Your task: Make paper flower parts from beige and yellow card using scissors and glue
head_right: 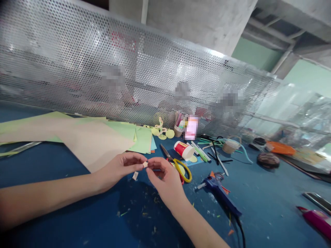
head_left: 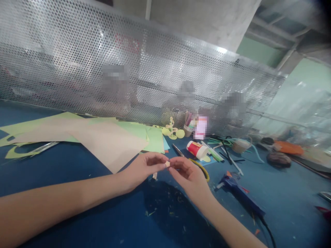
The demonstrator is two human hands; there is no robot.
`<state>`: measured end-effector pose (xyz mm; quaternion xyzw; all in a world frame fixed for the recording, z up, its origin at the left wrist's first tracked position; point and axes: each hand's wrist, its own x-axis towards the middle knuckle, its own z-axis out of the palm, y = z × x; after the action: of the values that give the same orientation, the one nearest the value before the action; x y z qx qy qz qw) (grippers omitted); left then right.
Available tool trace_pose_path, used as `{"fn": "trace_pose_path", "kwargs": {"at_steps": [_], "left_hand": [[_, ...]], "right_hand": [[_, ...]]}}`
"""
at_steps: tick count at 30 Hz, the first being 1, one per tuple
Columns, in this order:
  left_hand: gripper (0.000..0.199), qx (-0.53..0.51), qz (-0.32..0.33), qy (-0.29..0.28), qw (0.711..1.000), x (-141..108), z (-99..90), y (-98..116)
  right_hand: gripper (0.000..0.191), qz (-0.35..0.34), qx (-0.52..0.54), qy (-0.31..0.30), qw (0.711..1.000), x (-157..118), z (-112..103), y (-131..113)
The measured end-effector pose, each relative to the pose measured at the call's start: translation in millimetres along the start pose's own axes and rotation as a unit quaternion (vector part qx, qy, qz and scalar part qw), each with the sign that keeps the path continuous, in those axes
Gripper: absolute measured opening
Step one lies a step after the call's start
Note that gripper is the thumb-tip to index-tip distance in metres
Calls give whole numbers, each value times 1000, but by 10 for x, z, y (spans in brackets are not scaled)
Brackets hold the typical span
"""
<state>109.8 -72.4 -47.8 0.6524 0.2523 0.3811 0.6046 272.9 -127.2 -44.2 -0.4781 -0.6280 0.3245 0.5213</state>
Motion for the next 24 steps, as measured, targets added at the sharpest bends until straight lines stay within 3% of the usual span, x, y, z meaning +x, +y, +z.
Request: {"fn": "trace_pose_path", "kwargs": {"at_steps": [10, 18, 21, 24], "left_hand": [[17, 45, 4, -33, 998, 9, -12, -59], [14, 112, 22, -21, 993, 19, -8, -67], [22, 242, 51, 2, 969, 22, -68, -22], [45, 383, 74, -35, 920, 16, -149, 24]], "right_hand": [[15, -10, -55, -7, 998, 1, -3, -12], [14, 10, -74, -5, 997, 18, 4, -34], [19, 33, -56, 47, 997, 61, -74, -13], [24, 72, 10, 121, 990, 143, -223, 63]]}}
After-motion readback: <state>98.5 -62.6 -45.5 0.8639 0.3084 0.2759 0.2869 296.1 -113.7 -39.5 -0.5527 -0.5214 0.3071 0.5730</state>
